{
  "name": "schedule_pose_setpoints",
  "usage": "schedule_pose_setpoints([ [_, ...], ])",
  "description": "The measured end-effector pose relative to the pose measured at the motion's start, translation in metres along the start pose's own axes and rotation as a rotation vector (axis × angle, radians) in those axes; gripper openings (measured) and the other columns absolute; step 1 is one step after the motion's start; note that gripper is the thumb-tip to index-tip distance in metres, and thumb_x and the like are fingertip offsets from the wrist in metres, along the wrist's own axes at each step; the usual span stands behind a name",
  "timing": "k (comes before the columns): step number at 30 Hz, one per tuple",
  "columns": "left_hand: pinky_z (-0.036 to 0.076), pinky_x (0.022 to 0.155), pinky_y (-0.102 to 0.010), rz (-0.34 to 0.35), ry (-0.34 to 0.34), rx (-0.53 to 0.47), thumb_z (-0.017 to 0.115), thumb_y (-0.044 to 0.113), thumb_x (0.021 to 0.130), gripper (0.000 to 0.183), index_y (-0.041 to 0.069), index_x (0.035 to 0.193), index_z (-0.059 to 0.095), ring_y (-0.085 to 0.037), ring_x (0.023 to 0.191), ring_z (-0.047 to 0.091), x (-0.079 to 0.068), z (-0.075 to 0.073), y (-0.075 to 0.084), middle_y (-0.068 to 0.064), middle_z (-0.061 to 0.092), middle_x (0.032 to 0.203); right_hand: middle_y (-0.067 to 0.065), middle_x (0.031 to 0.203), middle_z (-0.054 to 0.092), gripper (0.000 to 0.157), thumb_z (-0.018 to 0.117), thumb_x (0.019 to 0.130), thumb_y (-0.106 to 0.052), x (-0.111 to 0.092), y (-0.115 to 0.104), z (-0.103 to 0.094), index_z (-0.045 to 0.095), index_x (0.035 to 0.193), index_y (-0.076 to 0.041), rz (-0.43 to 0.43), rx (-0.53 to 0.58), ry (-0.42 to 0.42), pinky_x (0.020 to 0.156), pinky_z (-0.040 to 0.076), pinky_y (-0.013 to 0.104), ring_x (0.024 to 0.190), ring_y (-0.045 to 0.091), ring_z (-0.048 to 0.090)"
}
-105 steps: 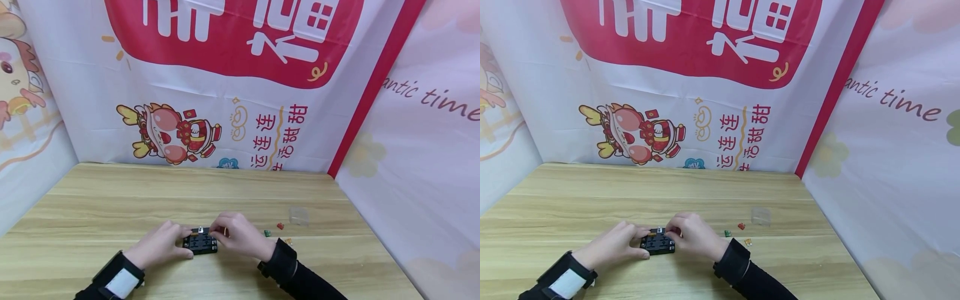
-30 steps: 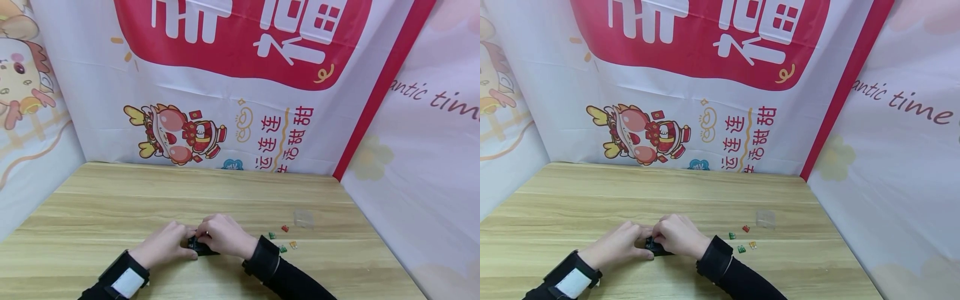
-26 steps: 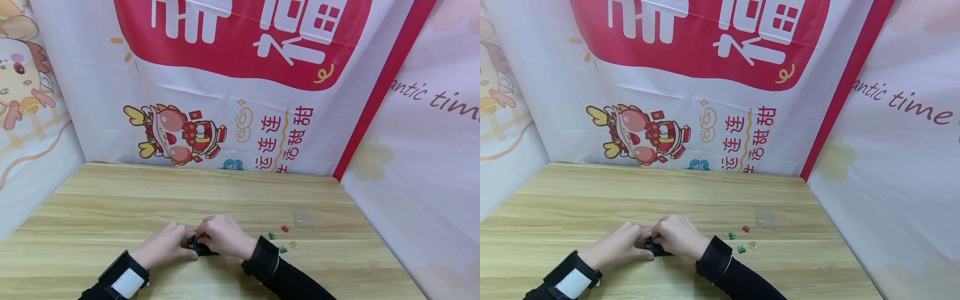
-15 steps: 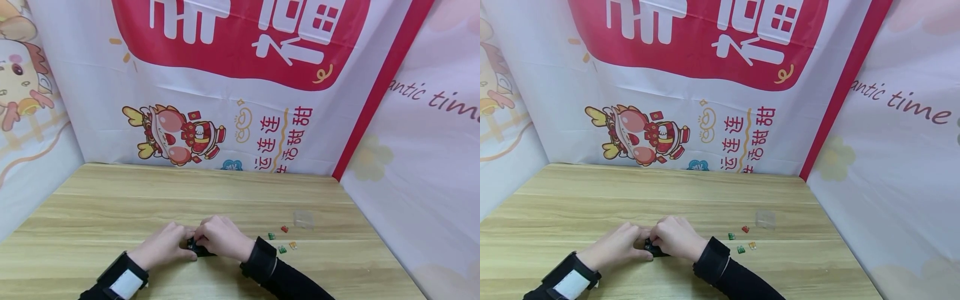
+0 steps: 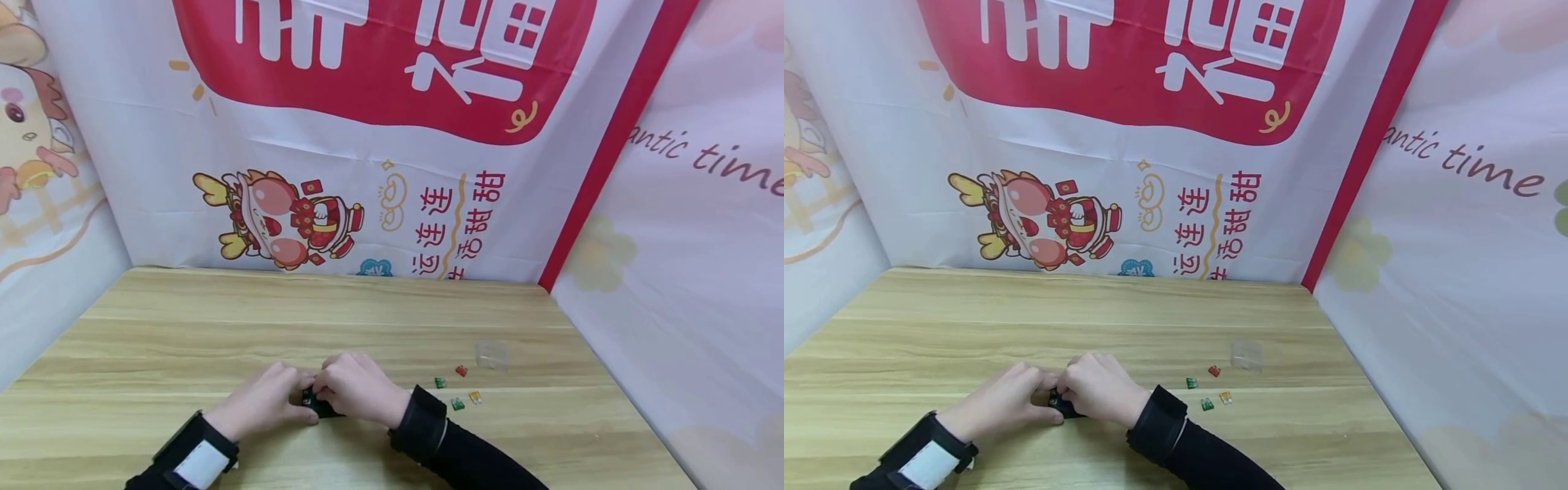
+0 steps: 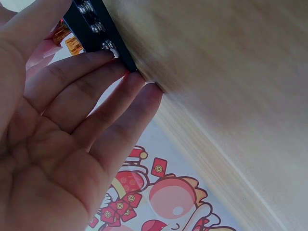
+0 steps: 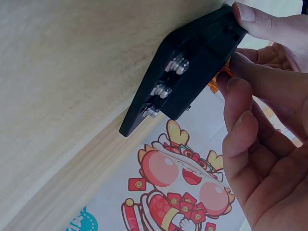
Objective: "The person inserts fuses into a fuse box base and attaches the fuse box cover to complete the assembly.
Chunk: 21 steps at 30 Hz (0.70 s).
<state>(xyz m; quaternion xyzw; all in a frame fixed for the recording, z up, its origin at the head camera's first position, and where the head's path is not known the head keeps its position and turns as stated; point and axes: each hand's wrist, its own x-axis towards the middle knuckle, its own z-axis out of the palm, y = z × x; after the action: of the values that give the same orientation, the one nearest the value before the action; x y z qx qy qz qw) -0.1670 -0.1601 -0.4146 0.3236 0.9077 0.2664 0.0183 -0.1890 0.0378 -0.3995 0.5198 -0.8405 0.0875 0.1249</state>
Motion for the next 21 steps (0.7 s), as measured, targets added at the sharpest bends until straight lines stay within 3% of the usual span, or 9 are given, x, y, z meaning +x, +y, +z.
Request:
schedule_pose_setpoints([
  [21, 0.046, 0.069, -0.027, -0.035, -0.028, -0.021, 0.084, 0.027, 0.079, 0.032, 0.021, 0.108, 0.074, -0.005, 0.075, 0.056, 0.0007, 0.0005, -0.0007, 0.02, 0.067, 0.091, -0.011, 0.073, 0.059, 0.01, 0.076, 0.085, -0.01, 0.0013, -0.0038, 0.0001, 0.079, 0.082, -0.019, 0.01, -0.023, -0.018, 0.051, 0.033, 0.01, 0.061, -0.005, 0.044],
])
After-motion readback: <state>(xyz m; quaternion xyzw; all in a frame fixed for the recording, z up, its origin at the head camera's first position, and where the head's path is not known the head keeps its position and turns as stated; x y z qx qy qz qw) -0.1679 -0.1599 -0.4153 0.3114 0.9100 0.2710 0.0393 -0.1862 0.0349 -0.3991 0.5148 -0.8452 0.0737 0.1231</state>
